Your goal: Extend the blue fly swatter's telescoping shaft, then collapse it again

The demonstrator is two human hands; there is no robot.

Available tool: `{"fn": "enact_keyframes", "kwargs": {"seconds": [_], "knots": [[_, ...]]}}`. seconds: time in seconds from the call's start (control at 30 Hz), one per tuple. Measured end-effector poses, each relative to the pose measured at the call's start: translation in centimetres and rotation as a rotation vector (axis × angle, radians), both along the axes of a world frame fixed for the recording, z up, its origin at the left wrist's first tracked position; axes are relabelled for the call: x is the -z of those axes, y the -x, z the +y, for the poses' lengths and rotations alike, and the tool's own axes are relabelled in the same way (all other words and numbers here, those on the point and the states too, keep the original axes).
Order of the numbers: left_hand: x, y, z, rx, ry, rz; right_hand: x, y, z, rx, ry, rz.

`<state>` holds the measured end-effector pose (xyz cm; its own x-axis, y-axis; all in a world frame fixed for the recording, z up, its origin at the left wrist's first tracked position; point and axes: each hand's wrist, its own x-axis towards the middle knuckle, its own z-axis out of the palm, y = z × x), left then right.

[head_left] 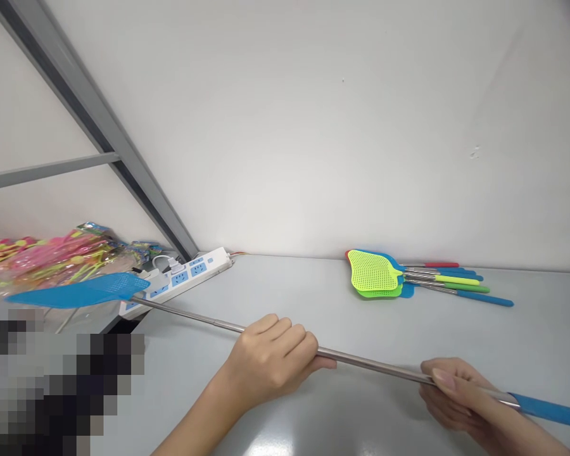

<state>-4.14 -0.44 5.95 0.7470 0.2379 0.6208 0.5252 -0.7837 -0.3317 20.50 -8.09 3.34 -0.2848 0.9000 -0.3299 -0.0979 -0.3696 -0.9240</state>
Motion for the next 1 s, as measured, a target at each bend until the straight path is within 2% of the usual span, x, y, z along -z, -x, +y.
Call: {"fn": "enact_keyframes", "kwargs": {"seconds": [0.13,0.33,0.5,0.63,0.8,1.0], "knots": [[-0.3,-0.1,0.1,-0.018,0.077,-0.057,-0.5,0.7,0.1,0.017,-0.014,0.077],[-0.4,-1.6,-0.2,-0.131,0.157,-0.089,-0.9,2.2,1.1,-0.016,0.010,0.231],[0.7,-4.0,-1.3,-0.042,0.197,-0.042,0.3,4.1,1.5,-0.045,-0.023,0.331],[0.9,-4.2,-1.0,-0.021,0.107,-0.098,0.1,4.7,1.8,-0.013,-0.048,0.308],[0.0,-3.6,0.2,0.004,-0.027,-0.089,-1.0,4.6,1.9,0.069,-0.037,0.264],[-0.7,-3.3,0.4,0.031,-0.099,-0.071,-1.2,4.5,1.6,0.036,-0.059,0.261]]}}
